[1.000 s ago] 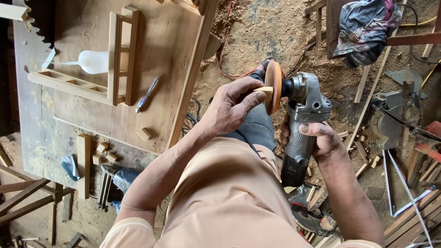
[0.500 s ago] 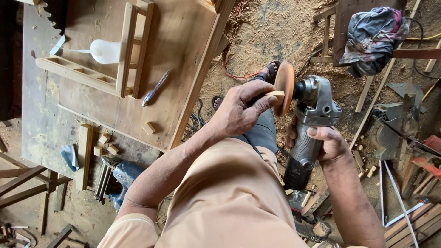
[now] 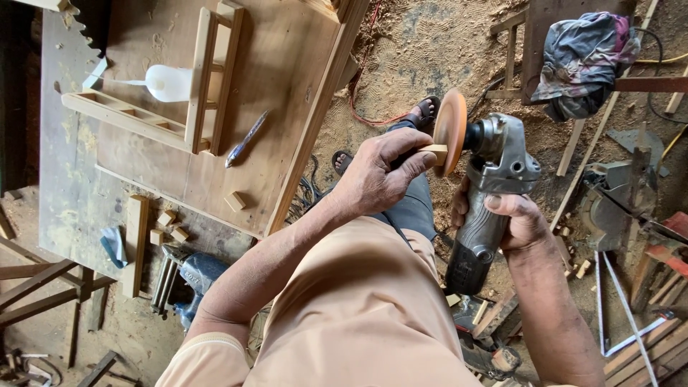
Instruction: The person uses an angle grinder with a sanding disc to smooth small wooden blocks and a wooden frame. They repeatedly sand the blocks, place them into the frame, and inspect the fit before continuing to sand additional pieces.
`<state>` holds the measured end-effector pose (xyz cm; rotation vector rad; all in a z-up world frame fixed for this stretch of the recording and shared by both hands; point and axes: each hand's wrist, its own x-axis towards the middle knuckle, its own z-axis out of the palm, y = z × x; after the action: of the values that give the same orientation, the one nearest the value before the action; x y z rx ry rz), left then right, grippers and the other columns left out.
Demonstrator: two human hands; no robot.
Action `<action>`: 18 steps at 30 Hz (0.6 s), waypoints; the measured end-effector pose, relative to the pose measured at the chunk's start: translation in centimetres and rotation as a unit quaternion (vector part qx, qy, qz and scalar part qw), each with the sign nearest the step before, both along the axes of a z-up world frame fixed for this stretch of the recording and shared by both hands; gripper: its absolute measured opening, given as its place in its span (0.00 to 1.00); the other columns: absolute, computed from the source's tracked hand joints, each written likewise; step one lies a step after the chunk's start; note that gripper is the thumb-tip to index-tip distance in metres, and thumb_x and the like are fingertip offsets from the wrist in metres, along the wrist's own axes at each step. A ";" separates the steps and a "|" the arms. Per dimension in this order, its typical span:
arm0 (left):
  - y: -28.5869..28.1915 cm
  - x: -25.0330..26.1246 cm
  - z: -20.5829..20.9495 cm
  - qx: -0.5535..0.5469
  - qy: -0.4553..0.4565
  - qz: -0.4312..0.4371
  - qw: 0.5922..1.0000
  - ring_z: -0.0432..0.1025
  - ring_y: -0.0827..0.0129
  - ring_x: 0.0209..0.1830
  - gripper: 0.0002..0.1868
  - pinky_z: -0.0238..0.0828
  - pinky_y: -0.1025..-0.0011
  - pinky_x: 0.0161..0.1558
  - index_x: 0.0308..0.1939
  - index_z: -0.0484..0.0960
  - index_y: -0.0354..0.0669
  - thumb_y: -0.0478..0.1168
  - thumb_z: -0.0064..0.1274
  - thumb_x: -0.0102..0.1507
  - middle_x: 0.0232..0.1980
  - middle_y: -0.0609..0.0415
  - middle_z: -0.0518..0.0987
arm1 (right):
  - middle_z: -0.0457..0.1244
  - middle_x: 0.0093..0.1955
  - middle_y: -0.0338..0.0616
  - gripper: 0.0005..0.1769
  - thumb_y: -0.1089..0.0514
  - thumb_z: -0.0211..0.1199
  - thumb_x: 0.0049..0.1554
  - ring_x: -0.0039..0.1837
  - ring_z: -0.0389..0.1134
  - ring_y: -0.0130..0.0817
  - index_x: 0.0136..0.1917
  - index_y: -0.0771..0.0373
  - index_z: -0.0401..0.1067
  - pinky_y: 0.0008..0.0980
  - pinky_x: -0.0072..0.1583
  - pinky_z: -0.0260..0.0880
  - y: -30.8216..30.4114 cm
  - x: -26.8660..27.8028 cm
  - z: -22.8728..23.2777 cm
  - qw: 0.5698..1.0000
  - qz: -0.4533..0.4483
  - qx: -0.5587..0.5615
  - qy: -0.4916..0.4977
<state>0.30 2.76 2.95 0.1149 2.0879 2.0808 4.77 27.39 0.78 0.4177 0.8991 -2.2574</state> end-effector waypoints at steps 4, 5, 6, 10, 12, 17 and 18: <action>0.0 -0.3 1.0 0.016 -0.041 -0.023 0.999 0.75 0.70 0.36 0.06 0.75 0.67 0.40 0.47 0.84 0.51 0.43 0.55 0.70 0.31 0.52 0.77 | 0.67 0.36 0.52 0.21 0.57 0.67 0.48 0.40 0.71 0.41 0.53 0.67 0.71 0.41 0.49 0.76 -0.8 -3.1 3.1 0.999 -0.006 0.039 -0.001; -0.1 -0.3 1.0 0.026 -0.095 -0.067 0.993 0.73 0.76 0.39 0.09 0.72 0.74 0.43 0.45 0.84 0.47 0.45 0.54 0.69 0.36 0.57 0.79 | 0.68 0.40 0.50 0.22 0.57 0.68 0.49 0.41 0.72 0.41 0.55 0.65 0.68 0.39 0.47 0.76 -0.1 -3.8 2.9 1.000 0.018 -0.010 0.024; -0.2 -0.2 1.1 0.034 -0.150 -0.111 0.982 0.70 0.82 0.42 0.12 0.68 0.80 0.47 0.44 0.84 0.44 0.47 0.52 0.69 0.41 0.62 0.81 | 0.70 0.44 0.49 0.23 0.56 0.69 0.51 0.41 0.72 0.42 0.56 0.62 0.66 0.37 0.45 0.77 0.5 -4.4 2.7 0.996 0.042 -0.061 0.047; -1.4 -0.6 -0.5 0.138 -0.234 -0.088 0.958 0.72 0.77 0.31 0.11 0.74 0.79 0.36 0.44 0.84 0.42 0.46 0.55 0.68 0.38 0.59 0.80 | 0.67 0.45 0.51 0.24 0.55 0.74 0.51 0.44 0.69 0.39 0.56 0.65 0.68 0.35 0.49 0.73 3.3 -5.0 3.1 0.996 -0.024 -0.081 0.014; -1.4 -0.7 -1.3 0.270 -0.374 0.017 0.887 0.71 0.71 0.28 0.10 0.70 0.75 0.35 0.44 0.85 0.39 0.42 0.60 0.64 0.30 0.53 0.77 | 0.66 0.47 0.52 0.24 0.58 0.73 0.52 0.48 0.67 0.40 0.59 0.64 0.69 0.37 0.55 0.70 5.0 -4.9 2.4 0.990 -0.047 -0.131 0.013; -0.6 -2.2 -2.5 0.318 -0.389 0.114 0.857 0.72 0.69 0.32 0.11 0.73 0.66 0.36 0.47 0.83 0.40 0.38 0.62 0.62 0.32 0.52 0.78 | 0.66 0.46 0.47 0.25 0.50 0.74 0.53 0.46 0.67 0.38 0.58 0.61 0.69 0.36 0.54 0.68 8.4 -3.3 -0.2 0.995 -0.046 -0.086 0.029; -0.5 -2.6 -2.4 0.311 -0.396 0.133 0.854 0.73 0.70 0.33 0.17 0.76 0.65 0.37 0.53 0.82 0.41 0.38 0.63 0.61 0.34 0.53 0.79 | 0.66 0.45 0.46 0.24 0.49 0.73 0.52 0.46 0.67 0.38 0.57 0.61 0.69 0.37 0.53 0.67 8.7 -2.9 -0.6 0.996 -0.057 -0.069 0.022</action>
<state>-2.31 2.22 0.55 -0.8385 0.9509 2.2977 1.84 36.13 0.22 0.3663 0.7521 -2.4233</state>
